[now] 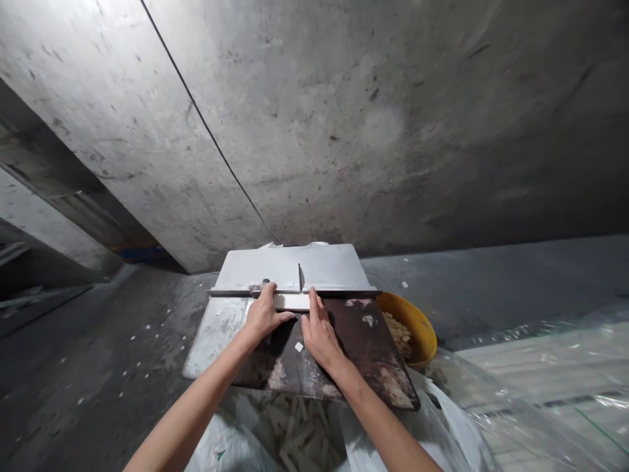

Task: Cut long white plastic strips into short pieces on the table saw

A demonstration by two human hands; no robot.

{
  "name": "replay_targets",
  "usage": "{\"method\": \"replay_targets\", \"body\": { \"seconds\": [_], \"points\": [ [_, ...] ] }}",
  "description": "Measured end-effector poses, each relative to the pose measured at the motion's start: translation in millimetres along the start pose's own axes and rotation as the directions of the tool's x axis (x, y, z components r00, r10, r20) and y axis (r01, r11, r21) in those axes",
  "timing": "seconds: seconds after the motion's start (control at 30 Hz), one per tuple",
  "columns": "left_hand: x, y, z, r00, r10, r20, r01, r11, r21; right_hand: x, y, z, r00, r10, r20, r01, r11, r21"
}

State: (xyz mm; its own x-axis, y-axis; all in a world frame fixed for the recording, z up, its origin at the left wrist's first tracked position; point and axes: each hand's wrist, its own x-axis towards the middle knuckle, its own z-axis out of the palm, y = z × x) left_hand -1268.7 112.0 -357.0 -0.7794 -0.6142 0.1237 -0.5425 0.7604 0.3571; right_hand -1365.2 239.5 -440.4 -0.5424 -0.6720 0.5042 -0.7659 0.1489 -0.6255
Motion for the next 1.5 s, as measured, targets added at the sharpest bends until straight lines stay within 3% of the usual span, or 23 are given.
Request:
{"method": "replay_targets", "body": {
  "seconds": [0.13,0.3,0.43,0.57,0.77,0.87,1.13,1.33,1.5],
  "points": [
    [3.1,6.1,2.7,0.999,-0.043,-0.006,0.043,0.996,0.082,1.3,1.3,-9.4,0.998,-0.058,0.021,0.059,0.997,-0.046],
    [1.8,10.2,2.5,0.999,-0.047,-0.008,0.047,0.986,0.157,3.2,10.6,-28.1,0.999,-0.009,0.031,0.005,0.992,0.129],
    [2.9,11.7,0.7,0.998,-0.058,-0.003,0.057,0.98,0.19,-4.5,21.5,-36.6,0.995,0.03,-0.094,-0.011,0.981,0.196],
    [19.3,7.7,3.5,0.998,-0.052,-0.019,0.055,0.983,0.177,1.7,31.8,-29.3,0.978,0.11,-0.179,-0.081,0.983,0.162],
    [60.6,4.4,4.1,0.998,-0.034,-0.051,0.045,0.972,0.229,43.4,44.0,-14.8,0.981,0.09,-0.169,-0.07,0.991,0.115],
    [65.1,7.6,0.9,0.999,-0.019,-0.049,0.03,0.969,0.246,48.7,46.4,-15.7,0.987,0.088,-0.133,-0.075,0.992,0.104],
    [12.6,13.6,2.1,1.0,0.006,0.021,-0.012,0.956,0.294,7.8,28.2,-26.9,0.999,-0.029,0.033,0.03,0.998,-0.058],
    [-12.6,14.6,-3.7,0.99,0.13,0.059,-0.141,0.954,0.264,18.4,13.3,-58.3,0.987,-0.063,0.151,0.098,0.967,-0.237],
    [-36.4,19.0,-11.7,0.962,0.267,0.061,-0.272,0.905,0.327,12.4,16.6,-77.7,0.969,-0.089,0.232,0.142,0.964,-0.227]
  ]
}}
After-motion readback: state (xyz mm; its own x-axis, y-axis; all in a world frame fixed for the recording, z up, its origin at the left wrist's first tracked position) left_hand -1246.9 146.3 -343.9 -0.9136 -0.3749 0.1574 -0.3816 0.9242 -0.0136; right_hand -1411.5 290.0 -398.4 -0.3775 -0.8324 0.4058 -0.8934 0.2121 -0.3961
